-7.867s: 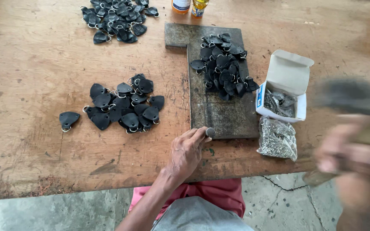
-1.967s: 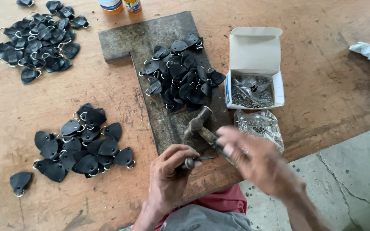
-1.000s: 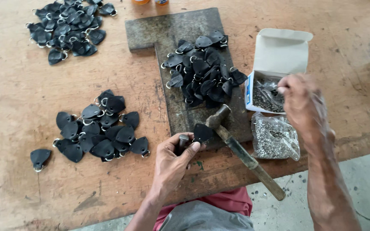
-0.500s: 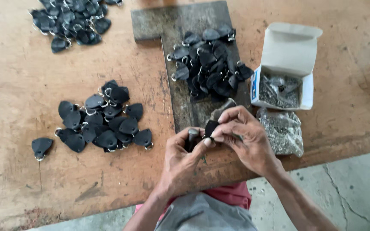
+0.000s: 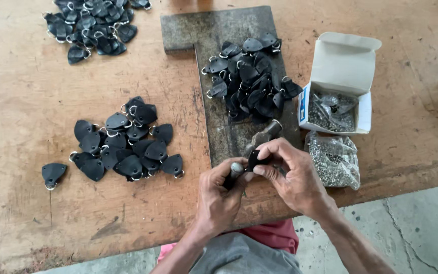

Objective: The person attaches metal split rings to black leather keychain tags. They pick a leather tag, insert a metal ring through its hole using a small punch tool, hammer the ring closed on a steel block with a ball-peen hammer, and place the finished keychain on the table with the growing pile.

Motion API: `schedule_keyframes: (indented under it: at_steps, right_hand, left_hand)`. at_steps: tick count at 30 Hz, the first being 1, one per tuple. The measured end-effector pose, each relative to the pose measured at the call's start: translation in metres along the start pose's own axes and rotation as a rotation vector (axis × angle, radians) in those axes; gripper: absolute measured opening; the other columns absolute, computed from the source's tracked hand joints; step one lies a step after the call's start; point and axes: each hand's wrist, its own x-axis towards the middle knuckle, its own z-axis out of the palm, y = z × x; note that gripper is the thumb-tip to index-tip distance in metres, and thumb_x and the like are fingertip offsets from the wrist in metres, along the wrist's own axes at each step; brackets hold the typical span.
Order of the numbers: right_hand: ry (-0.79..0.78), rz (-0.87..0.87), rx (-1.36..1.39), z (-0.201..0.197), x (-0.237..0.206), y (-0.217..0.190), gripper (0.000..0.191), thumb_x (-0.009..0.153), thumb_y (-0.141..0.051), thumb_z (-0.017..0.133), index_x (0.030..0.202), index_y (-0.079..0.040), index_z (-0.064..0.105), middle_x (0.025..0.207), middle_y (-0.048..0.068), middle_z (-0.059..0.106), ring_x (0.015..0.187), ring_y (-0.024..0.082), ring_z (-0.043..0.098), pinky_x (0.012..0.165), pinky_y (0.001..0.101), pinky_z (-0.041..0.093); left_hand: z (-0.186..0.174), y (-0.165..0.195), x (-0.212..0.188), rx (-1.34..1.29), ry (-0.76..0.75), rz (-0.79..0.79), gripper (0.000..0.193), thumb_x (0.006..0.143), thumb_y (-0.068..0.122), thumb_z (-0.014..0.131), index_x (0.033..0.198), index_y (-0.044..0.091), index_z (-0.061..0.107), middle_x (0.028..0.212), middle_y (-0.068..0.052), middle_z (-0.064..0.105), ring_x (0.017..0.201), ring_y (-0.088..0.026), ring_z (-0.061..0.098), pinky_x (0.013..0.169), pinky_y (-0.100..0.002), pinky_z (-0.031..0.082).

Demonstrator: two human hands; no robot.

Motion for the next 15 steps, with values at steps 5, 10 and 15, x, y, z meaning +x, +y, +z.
schedule_keyframes:
  at_steps: [5,10,15]
  right_hand:
    - [-0.013,0.18,-0.053,0.003,0.002,-0.003,0.022,0.084,-0.009,0.079,0.101,-0.008,0.065,0.096,0.003,0.074,0.086,0.013,0.073,0.075,0.028,0.066]
    - [0.02,-0.31,-0.353,-0.005,0.008,-0.015,0.029,0.081,-0.01,0.079,0.107,-0.006,0.069,0.113,0.01,0.068,0.106,0.021,0.065,0.087,0.0339,0.059]
    - [-0.092,-0.427,-0.496,-0.003,0.014,-0.017,0.028,0.084,-0.008,0.079,0.112,-0.004,0.074,0.098,0.006,0.07,0.088,0.02,0.063,0.077,0.0297,0.06]
  left_hand:
    - [-0.001,-0.013,-0.002,-0.15,-0.076,-0.043,0.021,0.093,0.009,0.075,0.112,0.002,0.071,0.071,0.004,0.062,0.057,-0.003,0.054,0.049,-0.023,0.044]
    - [-0.005,-0.029,-0.002,-0.38,-0.089,-0.301,0.028,0.091,0.01,0.078,0.116,-0.001,0.071,0.079,0.004,0.065,0.066,-0.003,0.056,0.056,-0.021,0.049]
    - [-0.008,-0.033,-0.006,-0.365,-0.11,-0.287,0.038,0.088,0.009,0.08,0.122,-0.002,0.069,0.083,0.004,0.068,0.07,-0.002,0.057,0.061,-0.019,0.051]
